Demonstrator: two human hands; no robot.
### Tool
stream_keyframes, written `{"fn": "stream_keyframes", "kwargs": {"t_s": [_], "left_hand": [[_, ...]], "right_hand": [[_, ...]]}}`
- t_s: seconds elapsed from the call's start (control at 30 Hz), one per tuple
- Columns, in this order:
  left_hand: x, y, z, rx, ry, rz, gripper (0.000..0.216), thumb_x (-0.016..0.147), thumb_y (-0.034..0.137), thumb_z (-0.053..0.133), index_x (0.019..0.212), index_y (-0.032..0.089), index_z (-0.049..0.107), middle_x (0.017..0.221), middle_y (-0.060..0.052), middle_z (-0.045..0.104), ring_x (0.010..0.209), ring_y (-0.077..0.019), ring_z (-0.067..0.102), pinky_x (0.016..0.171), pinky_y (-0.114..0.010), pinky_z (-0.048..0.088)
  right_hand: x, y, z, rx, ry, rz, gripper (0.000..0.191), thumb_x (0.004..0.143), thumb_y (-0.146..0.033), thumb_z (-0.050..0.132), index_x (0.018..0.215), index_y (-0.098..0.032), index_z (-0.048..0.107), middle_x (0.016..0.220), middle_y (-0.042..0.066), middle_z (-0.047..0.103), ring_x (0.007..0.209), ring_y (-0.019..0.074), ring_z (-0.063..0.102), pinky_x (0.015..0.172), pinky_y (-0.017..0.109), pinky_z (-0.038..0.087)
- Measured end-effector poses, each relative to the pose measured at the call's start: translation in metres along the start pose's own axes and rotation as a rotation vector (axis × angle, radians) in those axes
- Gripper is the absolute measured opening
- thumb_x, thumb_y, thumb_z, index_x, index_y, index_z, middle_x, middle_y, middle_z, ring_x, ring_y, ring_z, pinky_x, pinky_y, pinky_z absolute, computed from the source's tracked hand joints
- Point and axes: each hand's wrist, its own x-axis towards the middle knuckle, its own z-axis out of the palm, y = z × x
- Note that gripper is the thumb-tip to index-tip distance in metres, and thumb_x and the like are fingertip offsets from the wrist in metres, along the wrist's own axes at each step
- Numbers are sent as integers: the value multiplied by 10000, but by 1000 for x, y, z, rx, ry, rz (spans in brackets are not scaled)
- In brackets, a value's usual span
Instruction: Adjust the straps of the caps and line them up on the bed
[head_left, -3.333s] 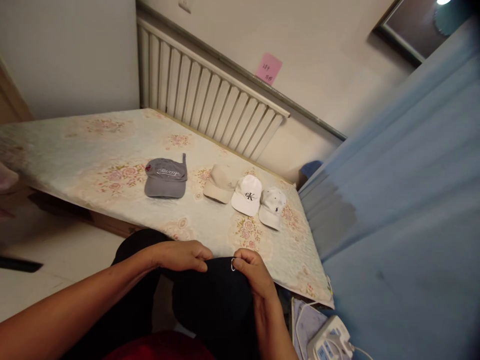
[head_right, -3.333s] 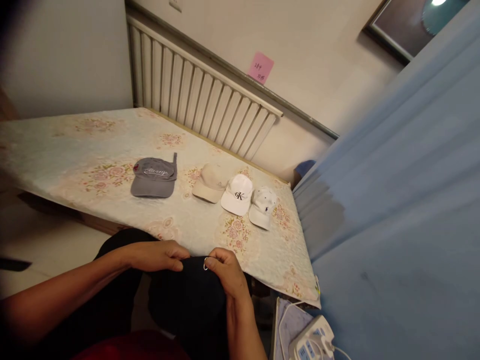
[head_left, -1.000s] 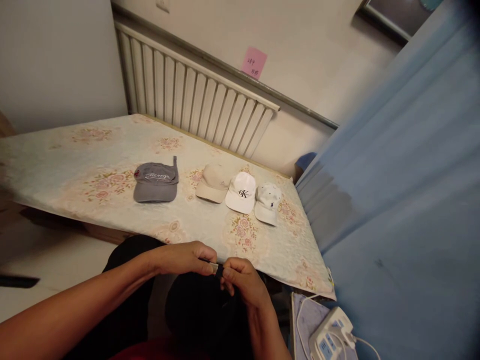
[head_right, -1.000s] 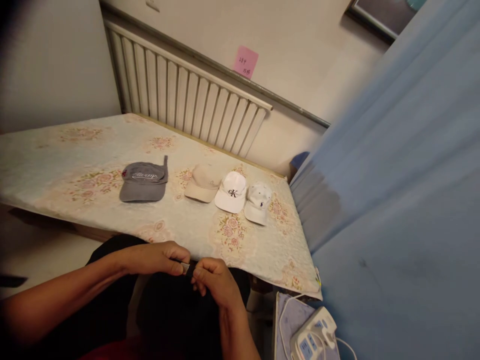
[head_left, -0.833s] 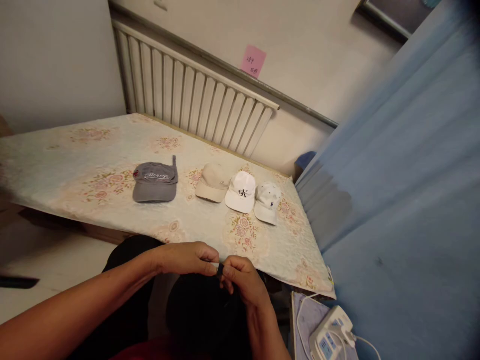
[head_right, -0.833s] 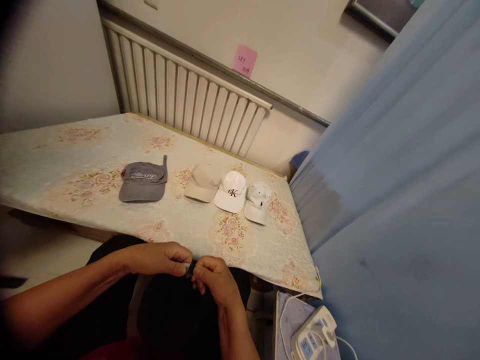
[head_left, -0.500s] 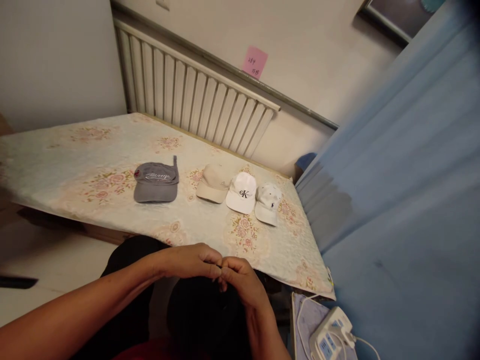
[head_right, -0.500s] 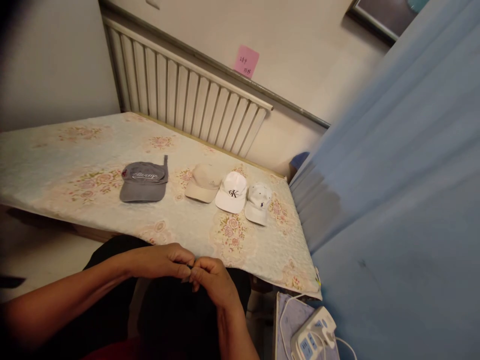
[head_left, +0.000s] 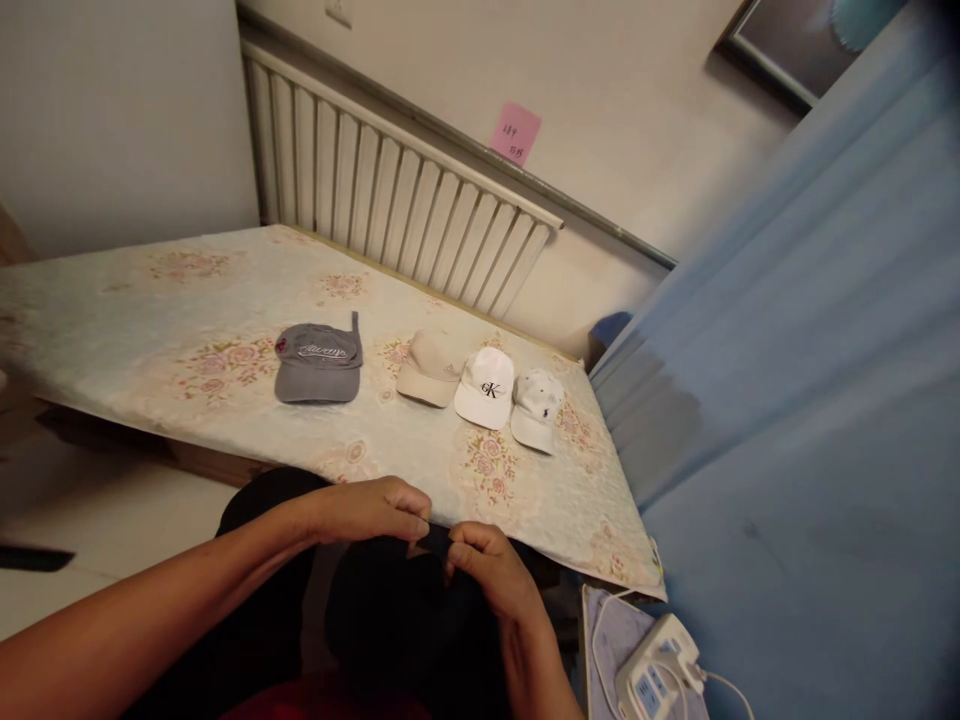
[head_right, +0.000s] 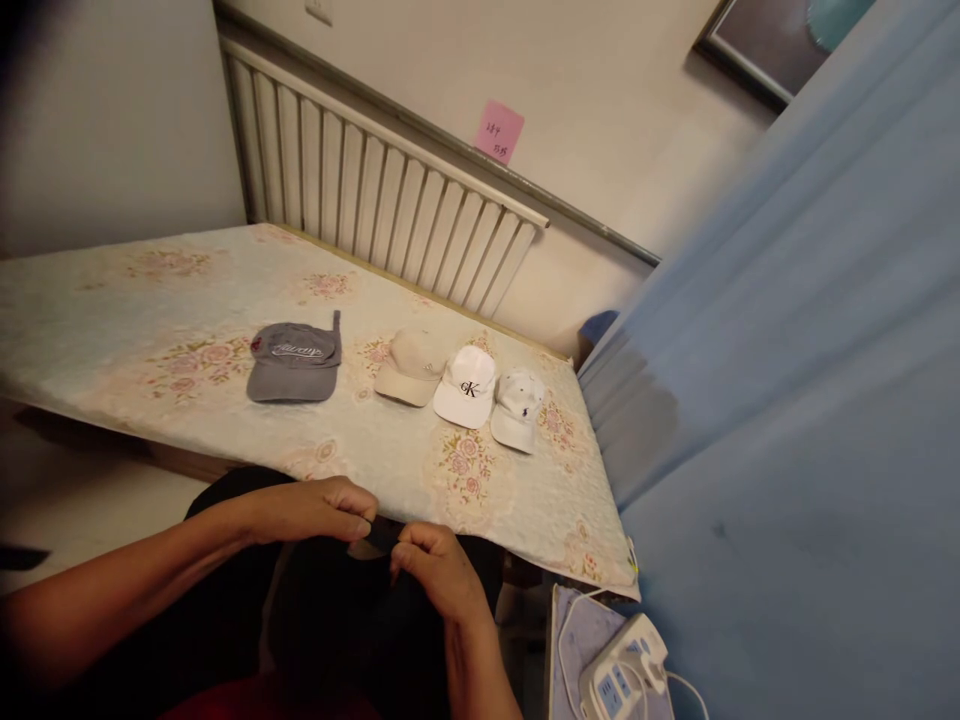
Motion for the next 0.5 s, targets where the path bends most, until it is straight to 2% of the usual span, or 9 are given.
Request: {"fn": "stream_keyframes", "kwargs": {"t_s": [0.27,0.5], "left_hand": [[-8,-4,-8,-15,-11,-6,209,804,354,531,716,172,583,612,44,437,584,-109,349,544,-251,242],[-14,-3,-14,16,-11,9,183,804,293,515,723,150,594,630,43,468,617,-108,367,574,-253,256]], "right_hand": [[-4,-1,-3,6,-71,10,374,723,-531,683,694,-159,650,607,-34,489,587,100,381,572,233,282],[-7,-4,-4,38,-82,24,399,696,-528,712,640,-162,563,577,-61,392,566,83,298,556,238,213]]}}
